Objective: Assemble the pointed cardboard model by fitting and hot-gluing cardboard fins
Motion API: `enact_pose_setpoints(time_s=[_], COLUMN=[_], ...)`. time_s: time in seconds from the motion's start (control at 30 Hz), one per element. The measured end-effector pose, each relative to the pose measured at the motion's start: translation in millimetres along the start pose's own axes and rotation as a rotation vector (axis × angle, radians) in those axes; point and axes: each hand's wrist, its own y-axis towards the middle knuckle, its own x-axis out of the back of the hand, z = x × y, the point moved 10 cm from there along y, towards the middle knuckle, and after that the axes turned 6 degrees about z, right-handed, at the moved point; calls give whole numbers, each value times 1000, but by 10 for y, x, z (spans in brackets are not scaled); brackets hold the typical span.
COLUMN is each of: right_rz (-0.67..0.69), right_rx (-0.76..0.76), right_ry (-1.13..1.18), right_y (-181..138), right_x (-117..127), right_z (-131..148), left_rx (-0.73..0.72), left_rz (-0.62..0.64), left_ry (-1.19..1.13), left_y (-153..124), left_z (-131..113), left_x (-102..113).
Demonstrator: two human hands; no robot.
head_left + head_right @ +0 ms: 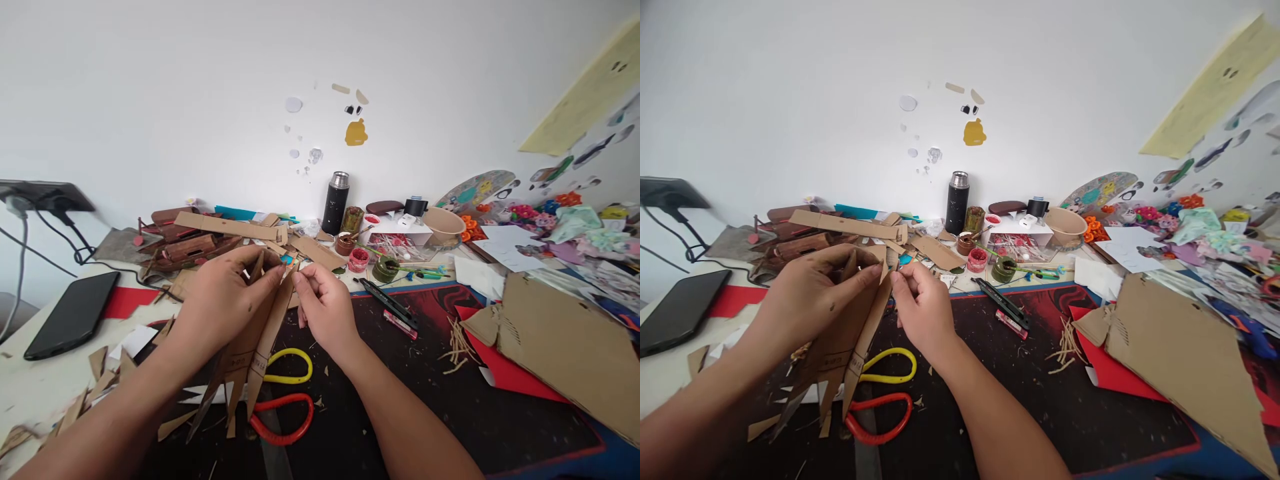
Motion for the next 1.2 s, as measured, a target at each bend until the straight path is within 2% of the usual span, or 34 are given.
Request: enact_pose_setpoints(time_s=[0.23,0.53,1.0,1.2], right_rz=[20,47,61,60], right_rx=[15,16,17,19], right_ry=[-122,-242,-288,-257], right_y=[-1,-6,-24,-27], right_x=[-19,-39,-65,-73], right_z=[19,52,42,42], left_rx=[-54,-37,32,49], left_rz=[0,38,144,157], left_ry=[1,-17,-97,-109], left_y=[-5,-1,78,70], left_z=[-45,-43,106,96], left_x=[-52,-91,-176,-174])
